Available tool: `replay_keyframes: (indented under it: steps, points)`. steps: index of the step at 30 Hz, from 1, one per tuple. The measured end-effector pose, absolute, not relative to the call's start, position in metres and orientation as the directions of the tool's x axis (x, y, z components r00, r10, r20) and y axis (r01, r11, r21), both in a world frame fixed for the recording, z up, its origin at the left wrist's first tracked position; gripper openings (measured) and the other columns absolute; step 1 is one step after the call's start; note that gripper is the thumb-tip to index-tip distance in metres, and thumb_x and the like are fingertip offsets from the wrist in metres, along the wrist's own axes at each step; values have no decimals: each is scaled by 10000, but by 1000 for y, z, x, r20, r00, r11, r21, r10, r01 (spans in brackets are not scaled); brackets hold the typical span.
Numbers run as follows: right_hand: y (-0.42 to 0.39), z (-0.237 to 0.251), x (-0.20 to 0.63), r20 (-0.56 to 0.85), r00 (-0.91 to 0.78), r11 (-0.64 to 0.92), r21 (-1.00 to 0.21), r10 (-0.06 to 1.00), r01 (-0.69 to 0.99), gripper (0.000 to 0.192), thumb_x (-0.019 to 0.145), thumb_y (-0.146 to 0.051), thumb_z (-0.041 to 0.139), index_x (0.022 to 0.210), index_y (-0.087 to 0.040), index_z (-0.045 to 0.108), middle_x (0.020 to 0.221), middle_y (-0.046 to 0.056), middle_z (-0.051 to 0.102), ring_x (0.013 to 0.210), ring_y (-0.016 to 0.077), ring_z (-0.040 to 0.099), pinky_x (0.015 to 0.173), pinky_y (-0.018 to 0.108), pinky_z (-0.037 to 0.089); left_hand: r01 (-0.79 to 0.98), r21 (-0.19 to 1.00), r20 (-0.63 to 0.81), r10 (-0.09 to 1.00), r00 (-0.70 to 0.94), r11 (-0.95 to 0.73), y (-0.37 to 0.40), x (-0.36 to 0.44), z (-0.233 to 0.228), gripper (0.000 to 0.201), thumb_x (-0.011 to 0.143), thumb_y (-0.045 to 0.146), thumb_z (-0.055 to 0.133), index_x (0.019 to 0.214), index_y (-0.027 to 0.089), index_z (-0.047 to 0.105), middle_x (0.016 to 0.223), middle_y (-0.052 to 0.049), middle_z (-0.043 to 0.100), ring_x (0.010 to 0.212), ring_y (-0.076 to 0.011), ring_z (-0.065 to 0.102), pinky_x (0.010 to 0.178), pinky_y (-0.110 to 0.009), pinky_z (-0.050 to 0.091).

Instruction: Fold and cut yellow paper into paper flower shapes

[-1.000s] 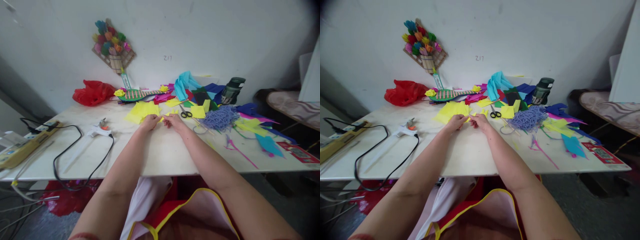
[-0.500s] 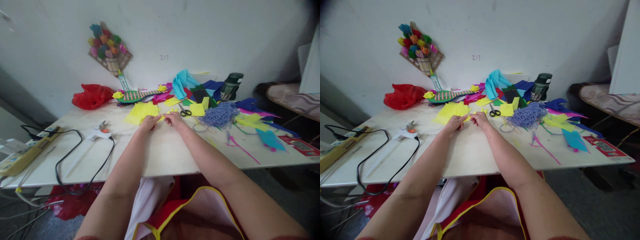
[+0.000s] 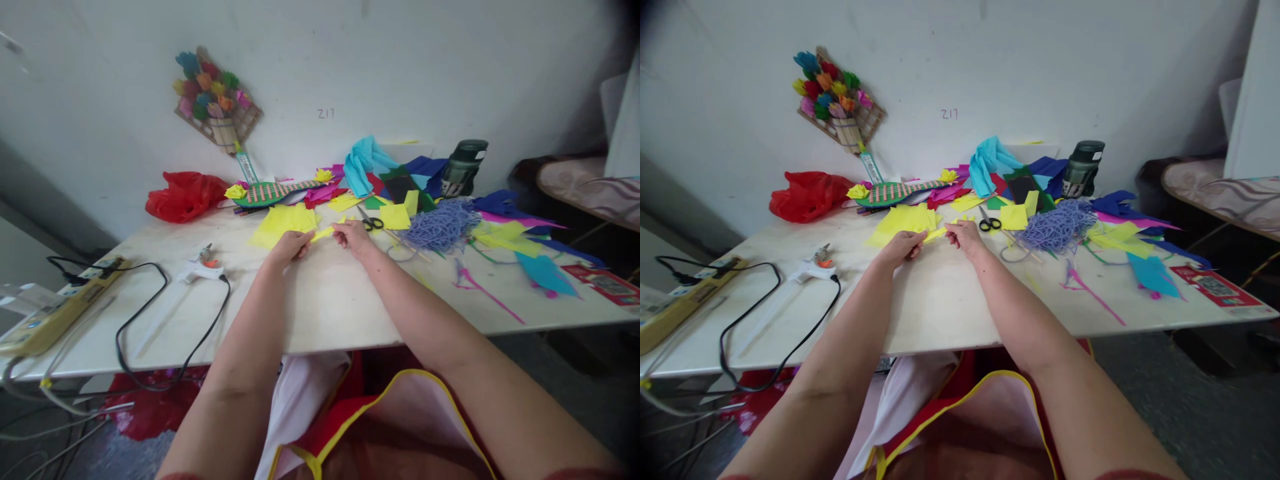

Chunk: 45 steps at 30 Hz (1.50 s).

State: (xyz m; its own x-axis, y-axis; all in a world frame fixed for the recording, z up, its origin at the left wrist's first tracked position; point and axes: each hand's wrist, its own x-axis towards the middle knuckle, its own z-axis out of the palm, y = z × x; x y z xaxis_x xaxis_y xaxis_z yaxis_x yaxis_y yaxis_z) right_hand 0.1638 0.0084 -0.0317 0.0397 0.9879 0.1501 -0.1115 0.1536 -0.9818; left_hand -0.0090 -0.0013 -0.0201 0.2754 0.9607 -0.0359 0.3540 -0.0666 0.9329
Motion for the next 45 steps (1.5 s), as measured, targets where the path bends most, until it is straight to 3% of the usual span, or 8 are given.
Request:
replay_keyframes:
  steps: [4, 8, 12, 17, 21, 27, 35, 45]
  points:
    - [9, -31, 166, 125, 65, 132, -982, 990, -134, 209, 650, -220, 571, 476, -138, 487, 326, -30, 452, 273, 44, 353, 262, 165, 225, 391, 920, -48, 981, 188, -29, 1, -12, -20, 476, 668, 605, 448, 472, 175, 396, 334, 30, 378, 311, -64, 332, 378, -215, 229]
    - [10, -29, 171, 110, 67, 120, -977, 992, -176, 203, 656, -217, 563, 487, -142, 480, 327, -33, 450, 273, 44, 350, 261, 165, 232, 381, 920, 41, 991, 129, -87, 9, -17, -25, 520, 717, 604, 363, 412, 183, 346, 302, 29, 319, 306, -64, 329, 397, -213, 270]
    - [9, -30, 172, 94, 20, 96, -979, 995, -179, 210, 646, -223, 574, 477, -143, 478, 315, -33, 444, 256, 41, 328, 254, 171, 214, 277, 959, 39, 996, 84, -61, 11, -13, -26, 479, 706, 607, 382, 517, 169, 434, 376, 32, 392, 330, -64, 347, 403, -206, 306]
    - [8, -35, 168, 104, -99, 93, -990, 990, -102, 223, 626, -266, 610, 480, -134, 504, 326, -30, 463, 252, 40, 324, 261, 176, 198, 297, 952, 20, 985, 172, -71, 1, 1, -22, 461, 658, 595, 472, 660, 140, 545, 489, 24, 446, 430, -69, 416, 433, -194, 342]
    - [7, -38, 164, 119, -162, 114, -993, 980, -36, 237, 642, -295, 611, 496, -127, 529, 333, -26, 467, 265, 41, 336, 275, 175, 210, 366, 914, 60, 950, 306, -176, -4, 4, -23, 411, 611, 558, 553, 643, 150, 518, 477, 41, 433, 418, -57, 386, 411, -182, 288]
    - [5, -37, 163, 121, -208, 106, -991, 970, -84, 283, 679, -375, 595, 544, -139, 518, 392, -5, 513, 294, 52, 372, 297, 179, 263, 330, 924, 69, 933, 352, -193, -1, -1, -27, 373, 620, 520, 566, 590, 164, 460, 422, 69, 339, 361, -41, 287, 377, -188, 225]
    - [4, -36, 164, 205, -164, 203, -979, 965, -28, 330, 687, -399, 579, 499, -144, 487, 358, -33, 453, 290, 38, 345, 297, 164, 246, 228, 971, -23, 915, 402, -75, -1, -1, -27, 347, 605, 496, 599, 631, 170, 483, 371, 86, 299, 326, -44, 252, 358, -195, 234]
    - [-2, -26, 157, 115, -54, 120, -988, 992, 101, 320, 740, -333, 515, 487, -154, 438, 315, -58, 389, 277, 34, 298, 308, 172, 218, 238, 963, 4, 890, 457, -126, -2, -2, -26, 349, 663, 495, 550, 599, 169, 443, 367, 70, 366, 317, -44, 292, 359, -201, 207]
